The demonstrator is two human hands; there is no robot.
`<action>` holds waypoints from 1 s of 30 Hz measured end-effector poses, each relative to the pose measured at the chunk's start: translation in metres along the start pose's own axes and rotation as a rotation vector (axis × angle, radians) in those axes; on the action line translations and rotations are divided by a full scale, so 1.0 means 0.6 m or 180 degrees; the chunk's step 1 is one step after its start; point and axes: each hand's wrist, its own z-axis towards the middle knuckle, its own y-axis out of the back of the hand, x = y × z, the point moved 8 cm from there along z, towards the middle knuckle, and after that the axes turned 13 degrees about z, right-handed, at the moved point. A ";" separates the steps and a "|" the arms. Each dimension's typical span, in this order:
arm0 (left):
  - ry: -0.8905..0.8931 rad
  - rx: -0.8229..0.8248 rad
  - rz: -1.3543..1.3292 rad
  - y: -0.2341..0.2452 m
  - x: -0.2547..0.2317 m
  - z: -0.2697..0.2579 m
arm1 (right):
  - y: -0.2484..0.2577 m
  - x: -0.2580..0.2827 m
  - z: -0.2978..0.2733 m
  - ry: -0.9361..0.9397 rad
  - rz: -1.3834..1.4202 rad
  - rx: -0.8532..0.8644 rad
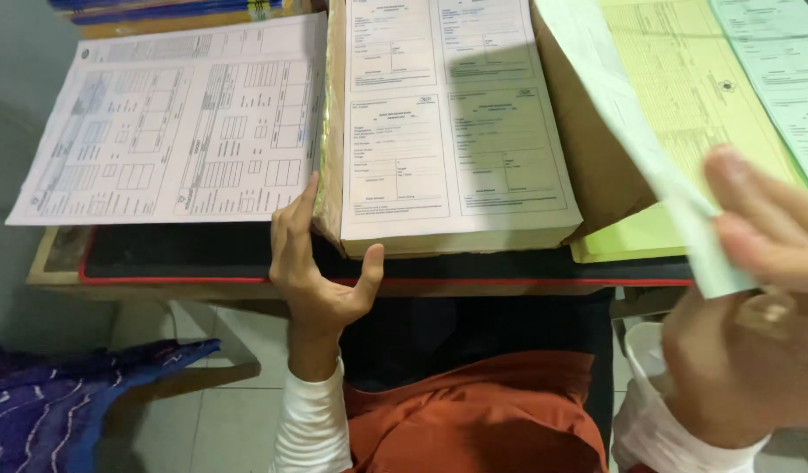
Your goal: Flipping through and sorting a large stack of printed forms in a box
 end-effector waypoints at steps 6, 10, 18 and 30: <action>0.0146 0.0024 -0.0033 0.007 -0.001 -0.001 | -0.089 0.134 0.071 0.0652 0.0165 0.1164; 0.0264 -0.0039 -0.0375 -0.001 0.018 -0.018 | -0.132 0.144 0.061 0.0827 0.0137 0.0977; 0.0362 -0.0085 -0.0056 0.005 0.015 -0.021 | -0.228 0.106 0.014 0.0635 0.0508 0.1714; -0.0023 0.0219 0.0034 -0.004 -0.002 -0.017 | -0.073 -0.059 -0.004 -0.0119 -0.0662 0.1554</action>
